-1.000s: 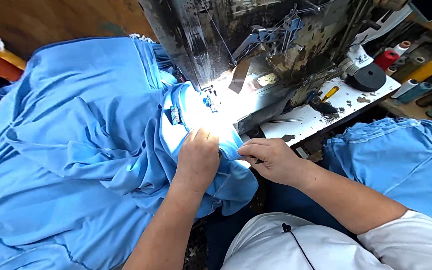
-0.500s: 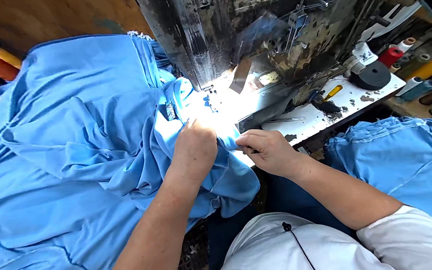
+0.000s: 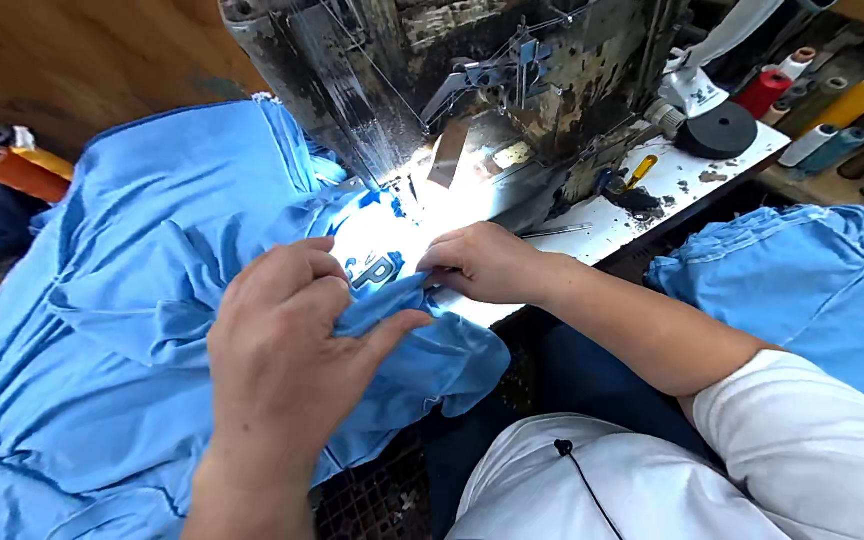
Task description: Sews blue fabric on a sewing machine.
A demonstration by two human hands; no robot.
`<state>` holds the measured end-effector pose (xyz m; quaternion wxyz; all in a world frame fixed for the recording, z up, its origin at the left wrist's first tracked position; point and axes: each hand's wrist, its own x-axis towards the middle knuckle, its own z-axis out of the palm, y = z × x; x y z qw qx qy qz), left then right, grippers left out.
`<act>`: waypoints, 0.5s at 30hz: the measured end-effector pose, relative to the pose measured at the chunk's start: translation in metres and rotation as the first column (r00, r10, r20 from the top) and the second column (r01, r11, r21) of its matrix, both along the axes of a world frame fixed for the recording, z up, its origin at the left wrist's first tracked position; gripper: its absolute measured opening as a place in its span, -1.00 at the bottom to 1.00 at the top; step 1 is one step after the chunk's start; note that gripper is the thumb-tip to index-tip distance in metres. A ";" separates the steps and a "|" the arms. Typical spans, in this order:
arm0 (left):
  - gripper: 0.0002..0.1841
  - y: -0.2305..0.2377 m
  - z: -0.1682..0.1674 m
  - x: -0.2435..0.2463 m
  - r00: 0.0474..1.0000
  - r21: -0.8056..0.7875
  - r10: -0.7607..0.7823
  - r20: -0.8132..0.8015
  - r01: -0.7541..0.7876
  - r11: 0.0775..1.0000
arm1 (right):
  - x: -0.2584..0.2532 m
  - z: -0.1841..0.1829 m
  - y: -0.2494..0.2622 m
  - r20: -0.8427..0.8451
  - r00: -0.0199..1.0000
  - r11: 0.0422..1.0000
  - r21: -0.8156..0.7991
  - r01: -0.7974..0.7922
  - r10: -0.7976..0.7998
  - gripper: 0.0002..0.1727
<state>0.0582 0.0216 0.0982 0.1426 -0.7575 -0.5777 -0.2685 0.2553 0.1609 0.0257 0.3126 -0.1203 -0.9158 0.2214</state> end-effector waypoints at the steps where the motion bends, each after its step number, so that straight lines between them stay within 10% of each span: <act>1: -0.34 -0.001 -0.002 0.012 0.993 0.065 -0.073 0.090 0.067 0.996 | 0.001 0.009 -0.009 -0.046 0.997 0.998 0.027 -0.056 0.058 -0.87; 5: -0.39 0.014 -0.053 0.035 0.951 0.068 -0.232 0.203 0.222 0.973 | 0.026 0.023 -0.039 -0.160 0.973 0.984 0.085 -0.156 0.168 -0.84; 9: -0.75 0.020 -0.124 0.002 0.990 0.077 -0.127 -0.069 0.132 0.988 | 0.071 -0.020 -0.051 -0.090 0.995 0.999 0.007 -0.044 0.045 -0.81; 15: -0.78 -0.004 -0.097 -0.004 0.979 0.077 -0.102 -0.178 0.117 0.990 | 0.081 -0.051 -0.060 -0.150 0.989 0.996 -0.093 -0.007 -0.007 -0.82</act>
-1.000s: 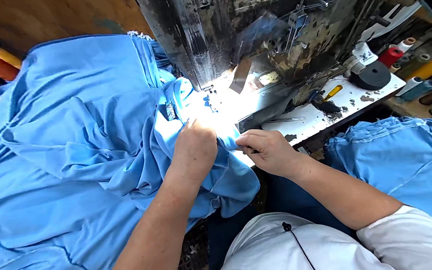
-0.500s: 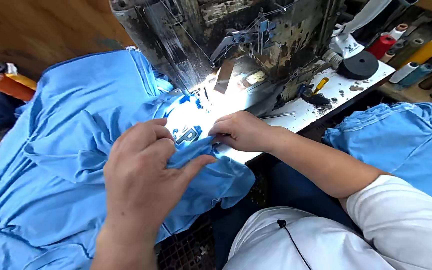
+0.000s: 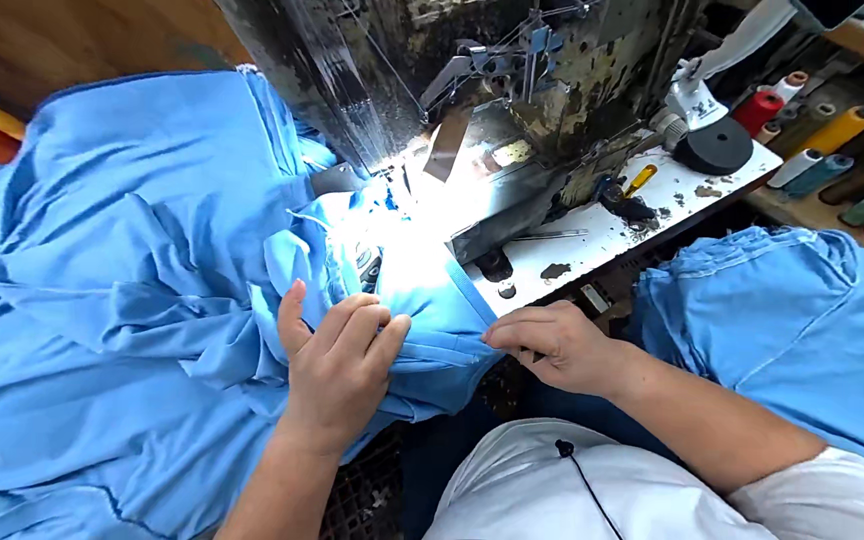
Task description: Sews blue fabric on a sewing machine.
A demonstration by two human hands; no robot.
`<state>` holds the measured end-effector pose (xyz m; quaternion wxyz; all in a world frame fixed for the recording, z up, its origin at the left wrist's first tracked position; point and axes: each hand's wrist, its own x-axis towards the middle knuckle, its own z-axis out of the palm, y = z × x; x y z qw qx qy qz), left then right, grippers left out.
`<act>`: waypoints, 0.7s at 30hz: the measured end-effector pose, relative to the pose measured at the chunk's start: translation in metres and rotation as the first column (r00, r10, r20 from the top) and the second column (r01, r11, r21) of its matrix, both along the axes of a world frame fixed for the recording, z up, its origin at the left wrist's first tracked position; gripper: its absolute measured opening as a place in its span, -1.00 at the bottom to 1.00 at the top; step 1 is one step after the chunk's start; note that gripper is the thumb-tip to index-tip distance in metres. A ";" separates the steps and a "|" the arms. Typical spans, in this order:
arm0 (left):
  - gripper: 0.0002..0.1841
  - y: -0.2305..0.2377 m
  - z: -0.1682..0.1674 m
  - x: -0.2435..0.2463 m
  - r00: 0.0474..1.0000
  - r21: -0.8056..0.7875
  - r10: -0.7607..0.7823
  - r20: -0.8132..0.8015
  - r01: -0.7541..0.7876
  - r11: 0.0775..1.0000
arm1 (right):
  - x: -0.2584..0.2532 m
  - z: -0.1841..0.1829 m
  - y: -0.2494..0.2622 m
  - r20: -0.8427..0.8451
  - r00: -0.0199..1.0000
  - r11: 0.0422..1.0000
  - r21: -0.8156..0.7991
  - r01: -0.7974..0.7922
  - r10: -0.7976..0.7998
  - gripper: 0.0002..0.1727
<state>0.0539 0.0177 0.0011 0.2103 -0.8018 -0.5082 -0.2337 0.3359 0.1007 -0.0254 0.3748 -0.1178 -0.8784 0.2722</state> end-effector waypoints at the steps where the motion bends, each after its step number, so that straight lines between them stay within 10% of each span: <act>1: -0.77 0.002 0.005 -0.002 1.000 -0.014 -0.002 -0.013 0.001 1.000 | -0.003 0.000 0.002 -0.004 1.000 1.000 0.010 -0.003 0.003 -0.82; 7: -0.82 0.030 0.034 -0.014 0.993 -0.109 0.020 -0.113 -0.032 0.994 | -0.036 0.000 0.031 0.037 0.998 0.998 0.025 0.057 -0.057 -0.80; 10: -0.88 0.037 0.097 0.020 0.935 -0.452 0.231 -0.268 -0.334 0.827 | -0.057 0.004 0.051 0.062 0.995 0.996 0.050 0.079 -0.082 -0.84; 14: -0.77 0.016 0.033 -0.025 0.917 -0.418 0.396 -0.051 -0.380 0.825 | -0.078 0.017 0.073 0.162 0.985 0.998 0.033 0.060 -0.065 -0.84; 16: -0.70 0.013 0.062 -0.006 0.864 -0.543 0.488 -0.123 -0.471 0.696 | -0.084 0.024 0.077 0.220 0.974 0.998 0.032 0.053 -0.059 -0.84; 21: -0.44 0.021 0.076 0.030 0.959 -0.172 0.222 -0.177 -0.252 0.952 | -0.076 0.041 0.050 0.264 0.964 0.995 -0.097 -0.011 0.036 -0.84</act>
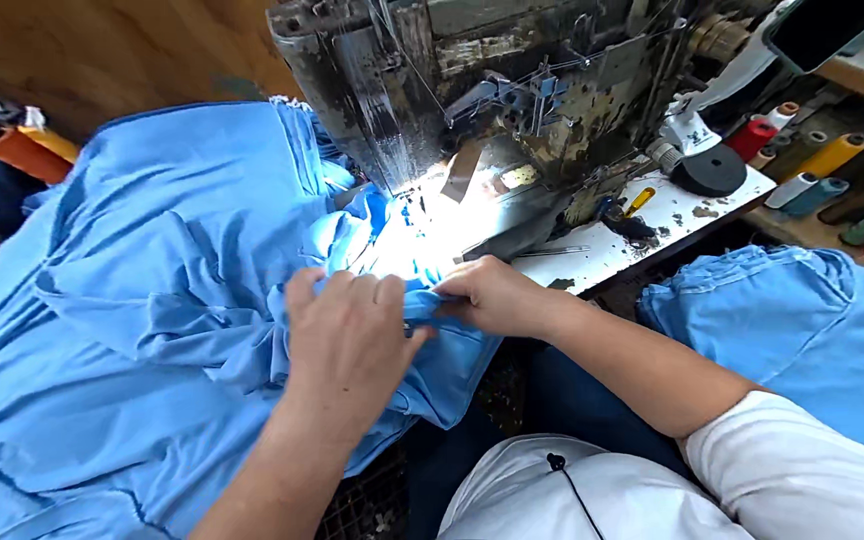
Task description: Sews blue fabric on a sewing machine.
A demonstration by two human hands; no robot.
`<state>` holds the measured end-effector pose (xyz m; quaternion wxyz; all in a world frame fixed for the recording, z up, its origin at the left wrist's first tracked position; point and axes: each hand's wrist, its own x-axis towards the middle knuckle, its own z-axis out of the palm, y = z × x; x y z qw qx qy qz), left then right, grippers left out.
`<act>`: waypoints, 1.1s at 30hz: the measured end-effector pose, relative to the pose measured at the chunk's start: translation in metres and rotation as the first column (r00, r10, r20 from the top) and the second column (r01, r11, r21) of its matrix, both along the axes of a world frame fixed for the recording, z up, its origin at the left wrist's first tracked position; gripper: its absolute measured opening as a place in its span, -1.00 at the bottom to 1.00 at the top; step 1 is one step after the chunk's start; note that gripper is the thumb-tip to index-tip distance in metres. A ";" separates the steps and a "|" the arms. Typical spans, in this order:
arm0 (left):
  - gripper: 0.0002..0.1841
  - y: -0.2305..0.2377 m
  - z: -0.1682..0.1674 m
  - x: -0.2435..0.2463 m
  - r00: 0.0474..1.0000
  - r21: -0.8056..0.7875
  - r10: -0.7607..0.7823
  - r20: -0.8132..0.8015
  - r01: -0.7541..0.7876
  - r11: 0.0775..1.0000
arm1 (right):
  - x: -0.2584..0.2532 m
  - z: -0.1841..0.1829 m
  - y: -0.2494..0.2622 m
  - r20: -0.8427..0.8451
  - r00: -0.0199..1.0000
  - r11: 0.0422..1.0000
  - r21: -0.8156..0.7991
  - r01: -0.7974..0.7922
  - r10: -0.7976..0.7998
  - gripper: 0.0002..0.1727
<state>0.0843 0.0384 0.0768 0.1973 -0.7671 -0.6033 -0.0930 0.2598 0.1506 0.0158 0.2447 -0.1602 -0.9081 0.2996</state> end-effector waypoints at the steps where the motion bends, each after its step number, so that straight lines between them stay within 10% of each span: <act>1: -0.48 0.003 0.001 0.010 0.997 -0.033 -0.067 0.050 0.069 0.997 | 0.007 0.004 -0.010 -0.020 1.000 0.999 -0.023 -0.024 0.024 -0.82; 7: -0.82 0.018 -0.057 -0.043 0.913 0.095 -0.387 0.131 0.377 0.921 | 0.048 -0.019 -0.036 -0.167 0.986 0.995 -0.101 -0.012 -0.005 -0.77; 11: -0.75 0.011 -0.047 -0.041 0.930 0.083 -0.358 0.082 0.351 0.933 | 0.046 -0.030 -0.038 -0.213 0.976 0.991 -0.134 0.009 -0.038 -0.77; 15: -0.88 0.010 -0.036 -0.037 0.976 -0.264 -0.045 0.215 0.102 0.959 | 0.031 -0.034 -0.026 -0.197 0.976 0.993 -0.099 0.070 -0.089 -0.75; 19: -0.85 0.031 -0.034 -0.048 0.991 0.013 -0.117 0.057 0.117 0.993 | 0.011 -0.038 -0.005 -0.232 0.964 0.992 -0.053 0.118 -0.128 -0.80; 23: -0.82 0.020 -0.018 -0.011 0.976 -0.115 0.217 0.015 -0.214 0.970 | -0.005 -0.049 0.008 -0.277 0.948 0.987 -0.031 0.156 -0.159 -0.82; 28: -0.56 0.020 -0.055 0.050 0.950 -0.048 0.034 0.311 -0.020 0.999 | -0.002 -0.053 -0.007 -0.355 0.917 0.980 0.010 0.200 -0.184 -0.82; 33: -0.52 0.046 -0.062 0.003 0.899 0.046 0.071 0.432 -0.101 0.994 | 0.110 0.013 0.027 -0.571 0.779 0.939 0.040 0.342 -0.259 -0.80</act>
